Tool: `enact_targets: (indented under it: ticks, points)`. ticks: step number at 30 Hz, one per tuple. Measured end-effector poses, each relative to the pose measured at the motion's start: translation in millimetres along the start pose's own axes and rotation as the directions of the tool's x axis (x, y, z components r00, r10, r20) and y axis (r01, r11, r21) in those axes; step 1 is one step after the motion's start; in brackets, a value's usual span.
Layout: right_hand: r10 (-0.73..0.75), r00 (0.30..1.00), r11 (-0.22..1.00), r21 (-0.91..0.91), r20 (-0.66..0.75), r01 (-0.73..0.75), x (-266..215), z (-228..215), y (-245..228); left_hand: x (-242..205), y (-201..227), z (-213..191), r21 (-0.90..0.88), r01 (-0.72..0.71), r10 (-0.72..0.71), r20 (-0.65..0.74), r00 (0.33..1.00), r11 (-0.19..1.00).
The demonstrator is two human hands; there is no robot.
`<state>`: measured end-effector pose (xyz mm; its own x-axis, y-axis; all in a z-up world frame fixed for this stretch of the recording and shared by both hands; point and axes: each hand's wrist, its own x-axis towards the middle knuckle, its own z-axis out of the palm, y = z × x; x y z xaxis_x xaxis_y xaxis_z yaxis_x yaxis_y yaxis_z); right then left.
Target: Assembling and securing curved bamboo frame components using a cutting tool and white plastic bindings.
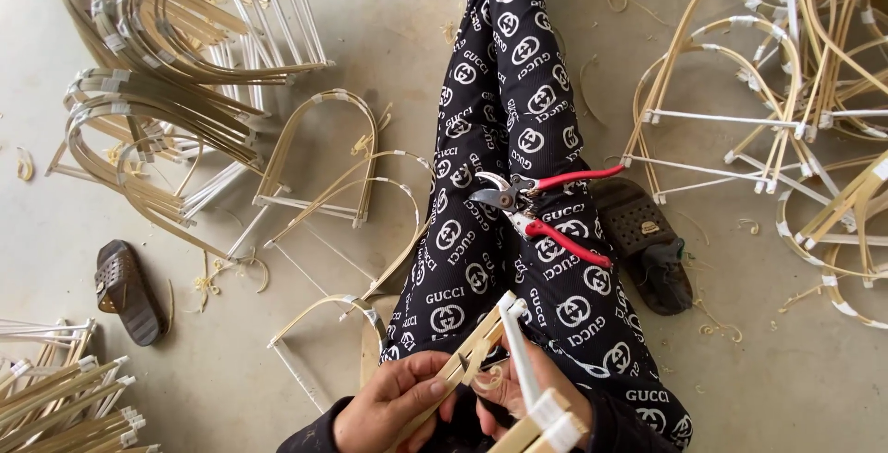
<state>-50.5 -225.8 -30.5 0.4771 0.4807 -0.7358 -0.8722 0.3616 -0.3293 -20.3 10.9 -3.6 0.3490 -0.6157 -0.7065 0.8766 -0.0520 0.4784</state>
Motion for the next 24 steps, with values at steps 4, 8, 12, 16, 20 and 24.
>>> enact_targets:
  ticks: [4,8,12,16,20,24]
  points:
    - [-0.136,0.971,0.988,0.1,0.198,0.118,6,-14,19,-16,-4,-6,-0.031,0.008,-0.007,0.021,1.0,0.999]
    - [-0.194,0.956,0.976,0.143,0.222,0.165,5,-9,18,-26,-12,-16,0.021,0.089,-0.088,-0.031,0.996,0.996]
    - [-0.145,0.963,0.989,0.043,0.227,0.139,1,-12,20,-33,-14,-14,0.045,0.108,-0.105,-0.061,0.993,0.993]
    - [-0.191,0.951,0.981,0.015,0.243,0.193,1,-14,23,-40,-23,-22,0.046,0.143,-0.138,-0.097,0.986,0.989]
    - [-0.304,0.926,0.946,-0.044,0.223,0.321,1,-20,23,-50,-28,-28,0.033,0.106,-0.104,-0.059,0.993,0.994]
    - [-0.336,0.909,0.928,-0.079,0.246,0.365,8,-26,28,-48,-24,-30,0.013,0.145,-0.143,-0.079,0.987,0.989]
